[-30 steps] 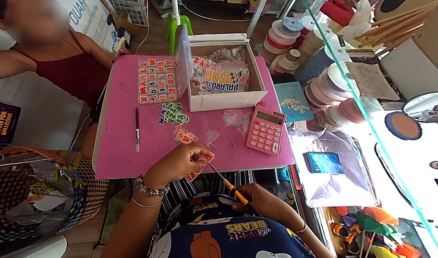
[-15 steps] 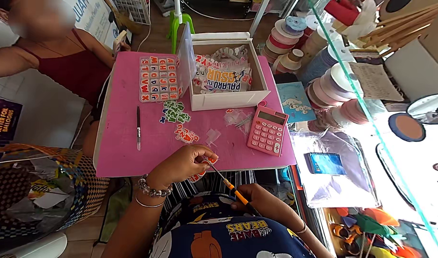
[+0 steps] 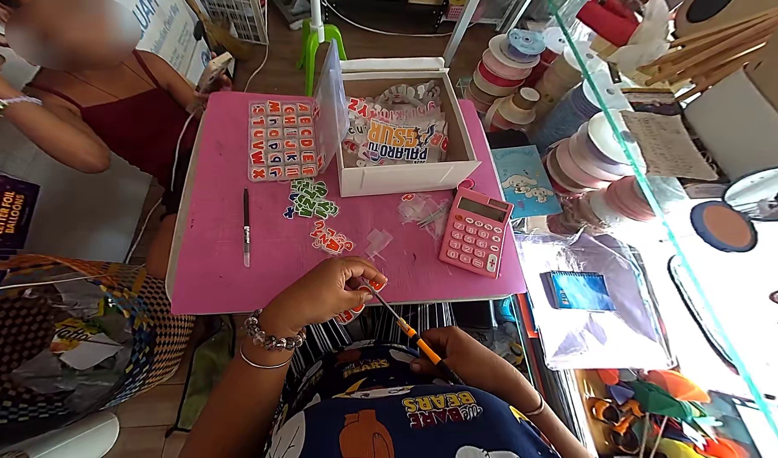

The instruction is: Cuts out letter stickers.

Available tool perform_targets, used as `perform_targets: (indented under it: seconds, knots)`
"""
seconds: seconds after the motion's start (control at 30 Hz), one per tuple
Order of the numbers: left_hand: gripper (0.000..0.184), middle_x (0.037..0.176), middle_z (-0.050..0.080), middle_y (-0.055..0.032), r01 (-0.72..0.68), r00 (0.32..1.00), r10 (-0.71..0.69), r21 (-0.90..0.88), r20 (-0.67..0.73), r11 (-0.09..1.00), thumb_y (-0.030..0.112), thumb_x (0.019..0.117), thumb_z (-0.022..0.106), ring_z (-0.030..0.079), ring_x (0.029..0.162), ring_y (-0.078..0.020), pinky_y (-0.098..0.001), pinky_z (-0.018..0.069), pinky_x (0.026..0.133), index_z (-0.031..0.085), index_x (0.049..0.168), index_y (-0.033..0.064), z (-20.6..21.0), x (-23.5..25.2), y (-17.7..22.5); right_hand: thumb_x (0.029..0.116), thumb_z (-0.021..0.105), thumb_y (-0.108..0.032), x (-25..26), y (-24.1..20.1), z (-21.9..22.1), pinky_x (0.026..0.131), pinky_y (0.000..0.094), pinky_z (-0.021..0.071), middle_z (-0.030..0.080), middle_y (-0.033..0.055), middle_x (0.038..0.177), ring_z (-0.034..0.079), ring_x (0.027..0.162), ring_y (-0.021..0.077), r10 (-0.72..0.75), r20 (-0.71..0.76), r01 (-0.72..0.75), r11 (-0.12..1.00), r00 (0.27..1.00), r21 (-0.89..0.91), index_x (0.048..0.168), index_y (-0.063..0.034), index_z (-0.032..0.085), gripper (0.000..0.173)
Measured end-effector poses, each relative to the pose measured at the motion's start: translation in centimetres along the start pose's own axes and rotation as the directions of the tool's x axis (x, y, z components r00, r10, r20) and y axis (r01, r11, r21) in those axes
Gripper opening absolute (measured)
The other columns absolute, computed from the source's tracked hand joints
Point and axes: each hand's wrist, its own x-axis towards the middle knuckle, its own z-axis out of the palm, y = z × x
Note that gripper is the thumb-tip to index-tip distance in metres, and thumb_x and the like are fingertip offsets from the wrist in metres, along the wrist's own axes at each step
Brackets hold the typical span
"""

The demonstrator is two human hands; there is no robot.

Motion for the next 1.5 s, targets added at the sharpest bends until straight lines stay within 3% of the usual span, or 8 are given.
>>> perform_targets:
  seconds: [0.53, 0.7, 0.8, 0.93, 1.03, 1.2, 1.4, 1.5]
  knots:
    - [0.027, 0.125, 0.063, 0.0001, 0.013, 0.998, -0.013, -0.005, -0.055, 1.0, 0.007, 0.0951, 0.066, 0.061, 0.081, 0.0019, -0.014, 0.0522, 0.07, 0.07, 0.121, 0.0099, -0.5, -0.2, -0.1, 0.0877, 0.081, -0.04, -0.2, 0.2, -0.1, 0.048, 0.0177, 0.0348, 0.048, -0.009, 0.055, 0.044, 0.049, -0.0019, 0.012, -0.04, -0.012, 1.0, 0.999, -0.009, 0.071, -0.0124, 0.059, 0.039]
    - [0.029, 0.134, 0.062, -0.0112, 0.227, 0.925, -0.113, 0.29, -0.362, 0.93, 0.002, 0.0988, 0.063, 0.066, 0.105, -0.0192, -0.0366, 0.0565, 0.088, 0.067, 0.128, 0.0072, -1.8, 0.5, -0.3, 0.088, 0.08, -0.041, -0.3, 0.5, -0.2, 0.049, 0.019, 0.0352, 0.048, -0.0088, 0.056, 0.044, 0.05, -0.0011, 0.04, -0.038, -0.041, 0.999, 0.998, -0.03, 0.072, -0.0126, 0.059, 0.039]
    - [0.031, 0.133, 0.061, -0.0129, 0.274, 0.896, -0.08, 0.401, -0.436, 0.874, 0.0, 0.0975, 0.064, 0.066, 0.109, -0.0253, -0.0439, 0.0549, 0.093, 0.068, 0.127, 0.0073, -2.3, 1.0, -1.2, 0.0876, 0.08, -0.042, -0.2, 0.7, 0.0, 0.049, 0.0189, 0.0365, 0.049, -0.0086, 0.057, 0.045, 0.05, -0.0007, 0.04, -0.043, -0.042, 0.999, 0.998, -0.026, 0.073, -0.0126, 0.06, 0.039]
    - [0.031, 0.141, 0.054, -0.0158, 0.305, 0.875, -0.092, 0.394, -0.475, 0.867, 0.001, 0.0963, 0.066, 0.065, 0.107, -0.0261, -0.0423, 0.0558, 0.09, 0.067, 0.126, 0.0074, -2.4, 1.1, -1.6, 0.0887, 0.08, -0.041, -0.5, 0.4, 0.0, 0.05, 0.0187, 0.0367, 0.05, -0.0084, 0.057, 0.045, 0.051, -0.0006, 0.051, -0.041, -0.052, 0.998, 0.998, -0.021, 0.074, -0.012, 0.06, 0.038]
    - [0.043, 0.144, 0.051, -0.0143, 0.325, 0.86, -0.114, 0.363, -0.497, 0.873, 0.001, 0.0952, 0.068, 0.066, 0.096, -0.0224, -0.0396, 0.0573, 0.084, 0.06, 0.137, 0.0087, -2.5, 0.8, -1.7, 0.0887, 0.08, -0.04, -0.5, 0.3, 0.0, 0.05, 0.0186, 0.0369, 0.05, -0.0084, 0.057, 0.045, 0.051, -0.0008, 0.054, -0.044, -0.055, 0.998, 0.998, -0.014, 0.075, -0.0121, 0.06, 0.037]
    - [0.054, 0.135, 0.061, -0.0138, 0.382, 0.845, -0.195, 0.307, -0.498, 0.872, 0.003, 0.0982, 0.065, 0.068, 0.091, -0.0232, -0.0422, 0.0564, 0.085, 0.05, 0.149, 0.0134, -2.7, 0.3, -1.0, 0.0887, 0.08, -0.04, -0.6, 0.0, 0.1, 0.049, 0.0184, 0.0369, 0.049, -0.0083, 0.056, 0.045, 0.049, -0.0004, 0.042, -0.051, -0.043, 0.999, 0.998, -0.014, 0.074, -0.0123, 0.059, 0.037]
    - [0.048, 0.133, 0.063, -0.0152, 0.415, 0.808, -0.16, 0.356, -0.567, 0.837, 0.003, 0.0989, 0.064, 0.069, 0.093, -0.0277, -0.0476, 0.056, 0.086, 0.055, 0.146, 0.0109, -2.6, -0.9, -0.5, 0.0879, 0.08, -0.041, -0.8, -0.4, 0.0, 0.049, 0.0178, 0.0386, 0.051, -0.0079, 0.057, 0.047, 0.05, -0.0006, 0.011, -0.048, -0.01, 1.0, 0.999, 0.008, 0.076, -0.0123, 0.06, 0.037]
    - [0.045, 0.135, 0.061, -0.0124, 0.351, 0.809, -0.11, 0.325, -0.577, 0.878, 0.005, 0.098, 0.067, 0.069, 0.095, -0.0228, -0.0431, 0.0574, 0.085, 0.057, 0.142, 0.0095, -2.2, -1.8, 0.4, 0.0873, 0.08, -0.04, -0.2, -1.2, 0.4, 0.05, 0.0191, 0.0446, 0.056, -0.0068, 0.06, 0.053, 0.051, 0.0014, -0.051, -0.144, 0.061, 0.995, 0.988, 0.072, 0.081, -0.0116, 0.062, 0.035]
